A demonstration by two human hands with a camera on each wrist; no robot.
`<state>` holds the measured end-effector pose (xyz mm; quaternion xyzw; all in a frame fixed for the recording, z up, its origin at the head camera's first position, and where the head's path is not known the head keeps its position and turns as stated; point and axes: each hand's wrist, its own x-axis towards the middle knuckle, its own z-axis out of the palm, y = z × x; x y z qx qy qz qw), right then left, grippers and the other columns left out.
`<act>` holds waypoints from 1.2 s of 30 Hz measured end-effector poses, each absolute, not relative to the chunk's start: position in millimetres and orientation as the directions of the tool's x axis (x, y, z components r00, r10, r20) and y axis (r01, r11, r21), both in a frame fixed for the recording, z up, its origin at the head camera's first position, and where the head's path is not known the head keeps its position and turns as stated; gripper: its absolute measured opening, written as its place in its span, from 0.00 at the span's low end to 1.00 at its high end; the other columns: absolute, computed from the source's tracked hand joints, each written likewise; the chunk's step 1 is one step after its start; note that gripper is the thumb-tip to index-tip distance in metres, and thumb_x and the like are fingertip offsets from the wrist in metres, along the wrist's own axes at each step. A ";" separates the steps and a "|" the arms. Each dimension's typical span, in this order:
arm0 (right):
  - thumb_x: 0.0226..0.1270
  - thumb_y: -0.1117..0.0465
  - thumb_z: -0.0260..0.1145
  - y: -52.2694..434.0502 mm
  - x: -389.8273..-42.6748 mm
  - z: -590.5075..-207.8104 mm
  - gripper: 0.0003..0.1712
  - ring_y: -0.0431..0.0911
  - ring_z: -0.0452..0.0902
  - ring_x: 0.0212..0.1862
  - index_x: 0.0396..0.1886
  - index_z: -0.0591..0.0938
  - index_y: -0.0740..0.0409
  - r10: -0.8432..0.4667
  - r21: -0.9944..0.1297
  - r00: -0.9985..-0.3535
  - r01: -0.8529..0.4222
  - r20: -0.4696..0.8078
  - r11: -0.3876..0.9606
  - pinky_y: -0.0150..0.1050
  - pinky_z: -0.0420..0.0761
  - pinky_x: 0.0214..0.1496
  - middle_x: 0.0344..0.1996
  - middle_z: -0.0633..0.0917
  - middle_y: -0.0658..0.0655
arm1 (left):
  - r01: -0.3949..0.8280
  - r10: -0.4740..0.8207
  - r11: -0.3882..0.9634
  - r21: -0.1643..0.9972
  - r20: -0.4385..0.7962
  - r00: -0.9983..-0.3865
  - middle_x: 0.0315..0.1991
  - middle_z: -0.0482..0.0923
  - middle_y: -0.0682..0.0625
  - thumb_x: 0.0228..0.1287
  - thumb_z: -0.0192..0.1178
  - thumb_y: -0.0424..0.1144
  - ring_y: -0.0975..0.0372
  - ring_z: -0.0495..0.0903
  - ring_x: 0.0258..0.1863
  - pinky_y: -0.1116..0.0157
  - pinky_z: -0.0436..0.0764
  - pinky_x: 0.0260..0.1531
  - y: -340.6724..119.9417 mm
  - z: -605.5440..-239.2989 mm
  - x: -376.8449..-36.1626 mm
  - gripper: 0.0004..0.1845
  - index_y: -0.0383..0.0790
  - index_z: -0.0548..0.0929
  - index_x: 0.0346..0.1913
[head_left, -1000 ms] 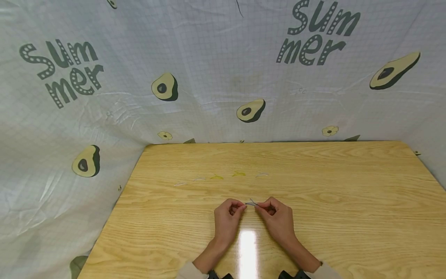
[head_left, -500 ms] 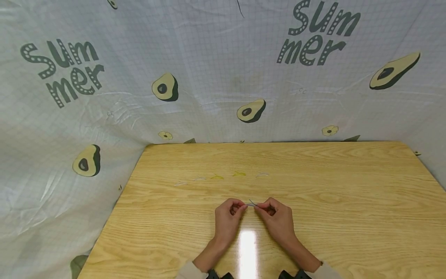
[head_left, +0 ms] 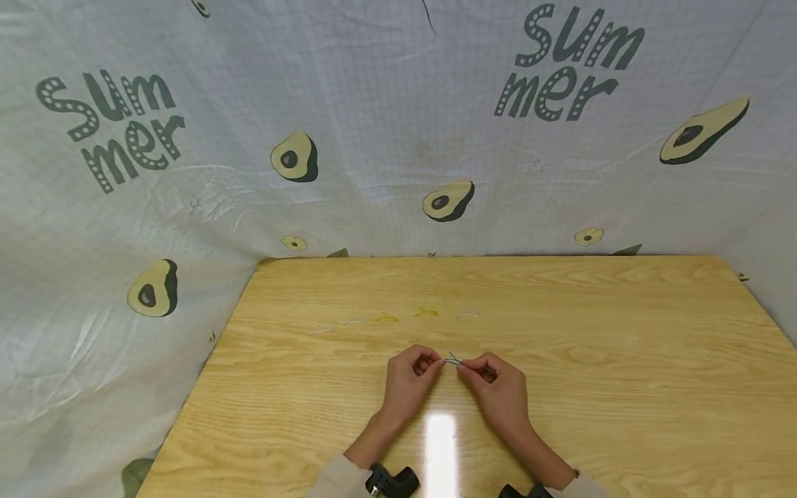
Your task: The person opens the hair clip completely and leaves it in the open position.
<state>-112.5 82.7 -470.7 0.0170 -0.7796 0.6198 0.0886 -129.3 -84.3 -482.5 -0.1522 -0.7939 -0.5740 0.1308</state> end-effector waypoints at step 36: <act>0.57 0.61 0.73 132.7 -144.0 -482.3 0.03 0.41 0.80 0.23 0.30 0.86 0.54 0.189 -0.831 -0.903 -0.250 0.385 0.497 0.27 0.75 0.23 0.24 0.86 0.48 | 0.546 0.068 0.408 0.732 0.572 -0.817 0.19 0.70 0.53 0.56 0.68 0.29 0.70 0.67 0.19 0.77 0.67 0.18 -27.1 -495.2 -167.4 0.04 0.37 0.82 0.29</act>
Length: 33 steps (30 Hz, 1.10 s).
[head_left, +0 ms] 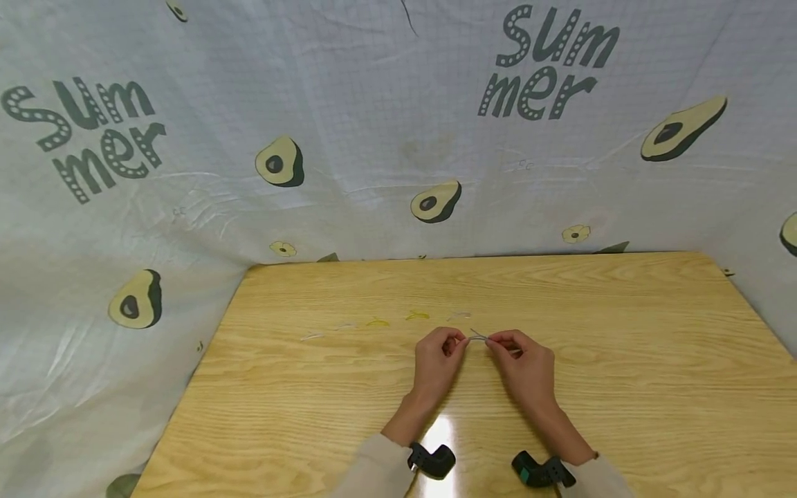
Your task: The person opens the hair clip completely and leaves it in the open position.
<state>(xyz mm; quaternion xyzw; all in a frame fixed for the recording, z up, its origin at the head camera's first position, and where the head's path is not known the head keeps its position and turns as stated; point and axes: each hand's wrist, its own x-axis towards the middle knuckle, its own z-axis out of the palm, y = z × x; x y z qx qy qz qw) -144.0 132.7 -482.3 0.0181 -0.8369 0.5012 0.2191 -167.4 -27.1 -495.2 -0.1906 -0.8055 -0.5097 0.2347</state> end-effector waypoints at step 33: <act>0.61 0.65 0.70 148.4 -176.9 -490.7 0.04 0.49 0.83 0.28 0.34 0.85 0.61 0.275 -0.801 -0.866 -0.210 0.419 0.560 0.19 0.70 0.26 0.26 0.87 0.56 | 0.348 0.009 0.614 0.709 0.435 -0.901 0.15 0.66 0.59 0.57 0.69 0.35 0.72 0.62 0.15 0.75 0.64 0.16 11.0 -493.4 -200.4 0.04 0.42 0.84 0.28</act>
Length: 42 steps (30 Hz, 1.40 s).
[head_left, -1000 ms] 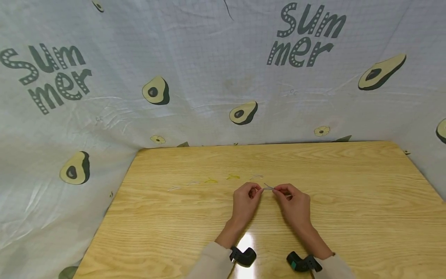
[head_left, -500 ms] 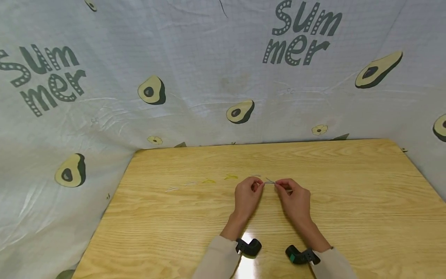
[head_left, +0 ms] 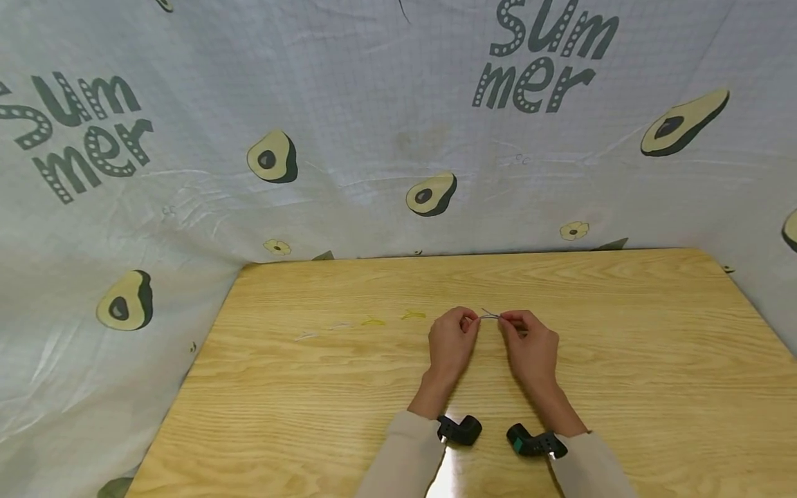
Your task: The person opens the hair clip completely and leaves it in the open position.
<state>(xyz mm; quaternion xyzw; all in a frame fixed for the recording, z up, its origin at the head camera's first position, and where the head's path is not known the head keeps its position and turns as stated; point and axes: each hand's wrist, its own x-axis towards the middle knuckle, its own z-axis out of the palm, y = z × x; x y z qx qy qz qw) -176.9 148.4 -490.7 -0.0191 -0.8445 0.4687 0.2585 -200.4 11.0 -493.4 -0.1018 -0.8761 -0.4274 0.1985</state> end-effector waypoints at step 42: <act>0.57 0.67 0.72 154.4 -185.4 -493.8 0.02 0.47 0.77 0.25 0.30 0.87 0.63 0.353 -0.783 -0.854 -0.096 0.381 0.615 0.36 0.73 0.27 0.24 0.83 0.56 | 0.314 0.123 0.791 0.525 0.366 -0.922 0.21 0.79 0.59 0.60 0.67 0.43 0.71 0.73 0.19 0.73 0.69 0.17 18.0 -491.1 -204.6 0.05 0.48 0.89 0.36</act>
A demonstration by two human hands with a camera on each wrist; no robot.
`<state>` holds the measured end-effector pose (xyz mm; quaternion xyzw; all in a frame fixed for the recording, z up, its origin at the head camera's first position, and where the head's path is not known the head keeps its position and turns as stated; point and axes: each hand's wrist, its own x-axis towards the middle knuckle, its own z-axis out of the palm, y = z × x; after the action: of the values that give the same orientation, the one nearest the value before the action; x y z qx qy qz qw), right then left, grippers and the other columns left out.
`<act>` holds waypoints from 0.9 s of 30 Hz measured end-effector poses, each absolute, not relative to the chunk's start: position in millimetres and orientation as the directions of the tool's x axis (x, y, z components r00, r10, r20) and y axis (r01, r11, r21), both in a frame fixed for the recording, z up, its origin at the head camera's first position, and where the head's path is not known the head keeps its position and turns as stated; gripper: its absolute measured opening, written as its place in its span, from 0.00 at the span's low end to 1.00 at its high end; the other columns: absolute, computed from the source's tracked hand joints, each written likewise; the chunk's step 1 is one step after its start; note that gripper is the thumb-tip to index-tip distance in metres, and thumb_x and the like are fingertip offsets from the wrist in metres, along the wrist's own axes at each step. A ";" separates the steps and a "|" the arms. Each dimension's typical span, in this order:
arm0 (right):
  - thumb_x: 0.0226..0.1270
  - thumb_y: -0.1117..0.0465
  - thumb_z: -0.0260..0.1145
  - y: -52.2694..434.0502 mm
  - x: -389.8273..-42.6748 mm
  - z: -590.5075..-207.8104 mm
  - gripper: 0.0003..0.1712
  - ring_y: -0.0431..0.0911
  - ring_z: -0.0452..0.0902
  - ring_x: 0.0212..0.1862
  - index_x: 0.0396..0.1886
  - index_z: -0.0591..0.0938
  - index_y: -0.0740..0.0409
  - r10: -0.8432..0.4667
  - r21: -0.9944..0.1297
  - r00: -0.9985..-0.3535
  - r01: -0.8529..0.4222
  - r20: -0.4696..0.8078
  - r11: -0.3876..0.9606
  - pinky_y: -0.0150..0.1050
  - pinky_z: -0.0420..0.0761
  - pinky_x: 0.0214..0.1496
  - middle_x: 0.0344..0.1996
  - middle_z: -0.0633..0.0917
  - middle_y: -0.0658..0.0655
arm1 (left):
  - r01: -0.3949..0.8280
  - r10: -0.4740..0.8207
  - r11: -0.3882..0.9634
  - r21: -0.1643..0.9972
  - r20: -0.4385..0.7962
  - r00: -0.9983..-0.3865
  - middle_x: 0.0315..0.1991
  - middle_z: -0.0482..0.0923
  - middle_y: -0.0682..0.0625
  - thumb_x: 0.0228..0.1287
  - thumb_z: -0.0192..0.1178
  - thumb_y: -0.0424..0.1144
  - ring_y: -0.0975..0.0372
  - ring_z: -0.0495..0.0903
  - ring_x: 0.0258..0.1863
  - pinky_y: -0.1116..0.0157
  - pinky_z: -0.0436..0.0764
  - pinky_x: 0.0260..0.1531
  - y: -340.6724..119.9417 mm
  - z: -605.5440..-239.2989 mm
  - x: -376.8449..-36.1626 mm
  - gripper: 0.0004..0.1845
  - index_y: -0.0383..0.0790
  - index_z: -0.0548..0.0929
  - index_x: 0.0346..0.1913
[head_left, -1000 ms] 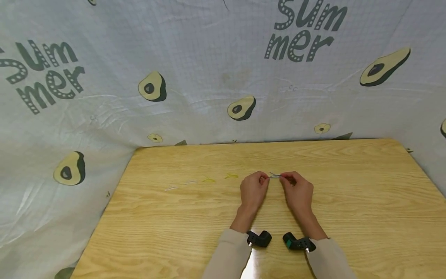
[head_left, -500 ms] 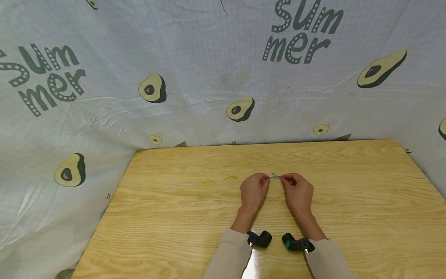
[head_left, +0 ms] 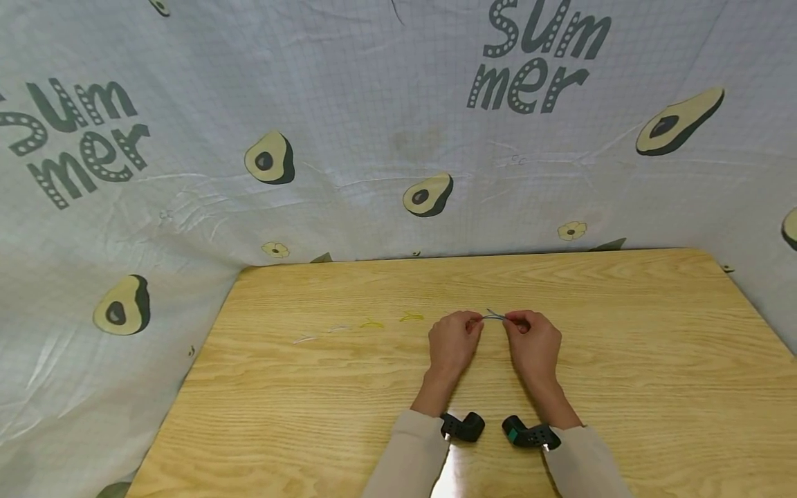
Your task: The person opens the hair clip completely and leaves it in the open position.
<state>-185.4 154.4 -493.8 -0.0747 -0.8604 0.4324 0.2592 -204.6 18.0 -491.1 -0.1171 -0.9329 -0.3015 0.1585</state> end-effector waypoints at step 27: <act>0.57 0.66 0.71 160.0 -178.4 -504.6 0.05 0.45 0.75 0.26 0.34 0.86 0.62 0.350 -0.820 -0.877 -0.082 0.330 0.566 0.32 0.70 0.27 0.26 0.83 0.55 | 0.403 0.125 0.742 0.535 0.480 -0.868 0.18 0.72 0.60 0.59 0.67 0.39 0.72 0.68 0.17 0.75 0.69 0.19 16.0 -506.4 -191.0 0.06 0.43 0.88 0.38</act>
<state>-178.4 160.0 -504.6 -0.0784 -0.8530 0.4591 0.2354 -191.0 16.0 -506.4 -0.1450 -0.9091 -0.3283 0.2116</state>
